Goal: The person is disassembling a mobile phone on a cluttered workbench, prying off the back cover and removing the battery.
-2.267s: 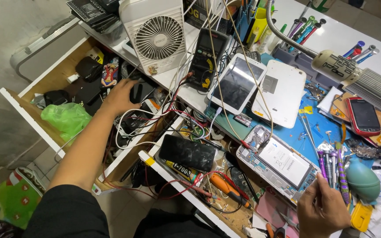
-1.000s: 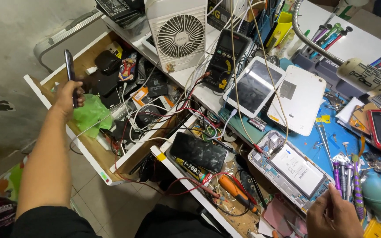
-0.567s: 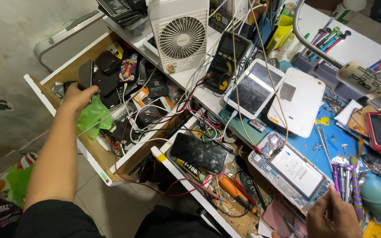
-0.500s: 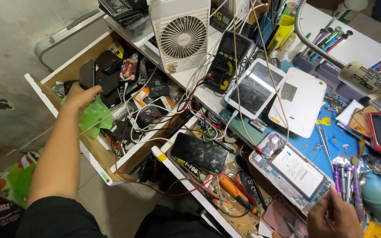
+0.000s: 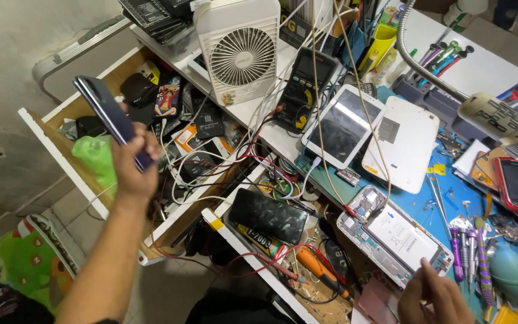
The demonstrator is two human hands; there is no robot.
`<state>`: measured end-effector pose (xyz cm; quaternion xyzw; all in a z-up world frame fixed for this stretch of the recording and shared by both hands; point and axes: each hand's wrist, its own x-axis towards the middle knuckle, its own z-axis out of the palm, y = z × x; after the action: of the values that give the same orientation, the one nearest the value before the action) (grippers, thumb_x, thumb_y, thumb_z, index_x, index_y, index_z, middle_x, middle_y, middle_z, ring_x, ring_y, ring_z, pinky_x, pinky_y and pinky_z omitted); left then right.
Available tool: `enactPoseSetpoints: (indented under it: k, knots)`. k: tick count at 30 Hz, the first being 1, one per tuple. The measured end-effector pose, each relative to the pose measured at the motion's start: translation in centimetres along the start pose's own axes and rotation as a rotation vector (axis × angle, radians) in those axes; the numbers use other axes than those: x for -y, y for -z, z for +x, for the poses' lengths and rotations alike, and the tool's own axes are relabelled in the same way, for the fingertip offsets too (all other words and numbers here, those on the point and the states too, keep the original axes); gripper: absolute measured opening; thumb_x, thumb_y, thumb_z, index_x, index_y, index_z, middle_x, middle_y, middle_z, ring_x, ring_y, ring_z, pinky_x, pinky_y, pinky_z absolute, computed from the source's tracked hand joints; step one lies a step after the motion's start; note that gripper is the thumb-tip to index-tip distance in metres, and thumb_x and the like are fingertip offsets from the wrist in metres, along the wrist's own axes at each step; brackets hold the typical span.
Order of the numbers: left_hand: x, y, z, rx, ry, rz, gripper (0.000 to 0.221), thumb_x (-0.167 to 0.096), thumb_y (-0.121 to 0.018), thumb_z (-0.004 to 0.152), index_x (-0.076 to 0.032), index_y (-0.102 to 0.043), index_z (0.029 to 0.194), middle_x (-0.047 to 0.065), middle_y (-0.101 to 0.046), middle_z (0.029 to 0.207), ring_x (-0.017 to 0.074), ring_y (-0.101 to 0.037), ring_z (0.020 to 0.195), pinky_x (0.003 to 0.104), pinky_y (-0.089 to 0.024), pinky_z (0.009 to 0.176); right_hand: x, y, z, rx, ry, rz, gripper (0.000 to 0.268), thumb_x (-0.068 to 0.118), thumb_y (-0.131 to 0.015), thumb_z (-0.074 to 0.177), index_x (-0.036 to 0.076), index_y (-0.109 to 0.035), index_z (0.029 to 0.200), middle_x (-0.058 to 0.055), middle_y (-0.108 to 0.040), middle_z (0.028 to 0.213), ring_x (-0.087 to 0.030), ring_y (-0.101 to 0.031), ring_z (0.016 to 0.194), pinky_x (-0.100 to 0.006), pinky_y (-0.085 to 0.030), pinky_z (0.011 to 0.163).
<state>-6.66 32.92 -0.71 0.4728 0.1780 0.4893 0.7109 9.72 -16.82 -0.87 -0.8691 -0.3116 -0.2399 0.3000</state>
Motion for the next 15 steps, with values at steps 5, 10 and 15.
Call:
enactPoseSetpoints:
  k: [5, 10, 15]
  knots:
    - [0.7, -9.9, -13.6, 0.614, 0.461, -0.539, 0.068, -0.027, -0.082, 0.087, -0.008, -0.041, 0.138, 0.001, -0.050, 0.108, 0.0131, -0.047, 0.098, 0.025, -0.043, 0.083, 9.0, 0.1, 2.6, 0.315, -0.537, 0.178, 0.025, 0.008, -0.069, 0.101, 0.013, -0.074, 0.124, -0.009, -0.075, 0.095, -0.021, -0.070, 0.074, -0.038, -0.065, 0.060]
    - [4.1, -15.2, -21.9, 1.174, 1.213, -0.827, 0.037, -0.027, -0.074, 0.090, -0.004, -0.054, 0.112, 0.001, -0.050, 0.082, 0.0055, -0.048, 0.069, 0.016, -0.036, 0.061, 10.8, -0.8, 3.8, 0.195, -0.555, 1.223, 0.090, 0.034, -0.060, 0.083, -0.006, -0.029, 0.158, -0.036, -0.063, 0.113, -0.048, -0.067, 0.106, -0.058, -0.053, 0.108]
    - [6.0, -16.2, -22.7, 0.929, 1.500, -1.150, 0.052, -0.042, -0.054, 0.108, 0.005, -0.048, 0.129, 0.023, -0.051, 0.099, 0.0293, -0.053, 0.086, 0.034, -0.044, 0.076, 3.1, -3.8, -0.6, -0.183, -0.801, 0.822, 0.035, 0.027, -0.080, 0.095, 0.010, -0.059, 0.119, -0.006, -0.065, 0.086, -0.010, -0.060, 0.070, -0.025, -0.057, 0.065]
